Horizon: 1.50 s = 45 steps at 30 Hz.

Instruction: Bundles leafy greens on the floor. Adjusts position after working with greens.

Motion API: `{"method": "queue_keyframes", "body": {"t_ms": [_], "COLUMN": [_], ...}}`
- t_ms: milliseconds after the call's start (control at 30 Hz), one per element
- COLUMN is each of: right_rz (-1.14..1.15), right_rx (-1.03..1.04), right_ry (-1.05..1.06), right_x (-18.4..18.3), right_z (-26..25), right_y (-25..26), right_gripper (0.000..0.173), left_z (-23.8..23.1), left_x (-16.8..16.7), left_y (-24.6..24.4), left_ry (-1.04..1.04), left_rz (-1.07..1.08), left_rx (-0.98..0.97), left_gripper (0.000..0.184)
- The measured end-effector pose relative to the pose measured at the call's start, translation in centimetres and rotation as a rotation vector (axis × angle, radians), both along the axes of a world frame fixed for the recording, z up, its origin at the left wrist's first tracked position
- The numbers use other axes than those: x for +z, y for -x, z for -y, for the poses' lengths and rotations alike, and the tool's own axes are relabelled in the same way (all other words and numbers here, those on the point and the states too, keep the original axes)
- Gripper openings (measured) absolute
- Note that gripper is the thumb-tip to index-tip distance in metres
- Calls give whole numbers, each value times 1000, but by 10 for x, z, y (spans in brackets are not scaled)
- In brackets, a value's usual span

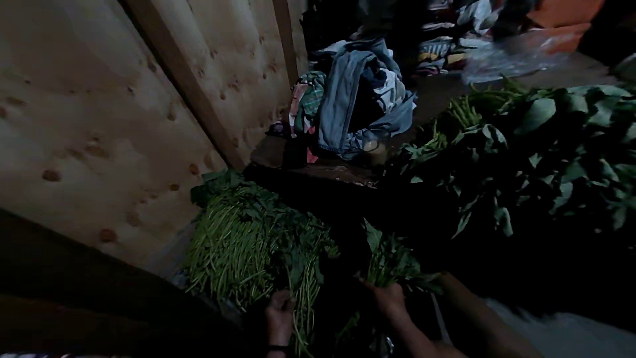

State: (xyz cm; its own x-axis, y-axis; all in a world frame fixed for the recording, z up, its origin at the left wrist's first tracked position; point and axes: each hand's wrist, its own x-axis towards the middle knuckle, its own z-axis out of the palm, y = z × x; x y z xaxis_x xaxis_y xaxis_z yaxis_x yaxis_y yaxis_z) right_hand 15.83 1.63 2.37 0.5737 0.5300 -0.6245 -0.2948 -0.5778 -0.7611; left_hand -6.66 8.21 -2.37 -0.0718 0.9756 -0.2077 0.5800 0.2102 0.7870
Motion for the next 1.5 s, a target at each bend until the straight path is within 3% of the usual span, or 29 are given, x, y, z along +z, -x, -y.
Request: {"method": "queue_keyframes", "body": {"t_ms": [133,333,900,1333,1500], "right_rz": [18,29,64,38,-53], "right_rx": [18,45,90,105,117], "right_ry": [-9,15,30,37,-133], "right_x": [11,16,19,18,19], "right_z": [5,9,9,9,13], "right_y": [3,1,0,1,12], "right_gripper": [46,49,45,49,47], "left_z": [30,59,71,67,73], "left_x": [31,57,60,61,61], "left_y": [-7,-16,-23,-31,-52], "left_ry": [-36,-159,-364,-295,-186], "left_rz": [315,397,330,299,240], "left_rx": [34,-24,-73,-37,-135], "left_gripper": [41,41,37,36,38]}}
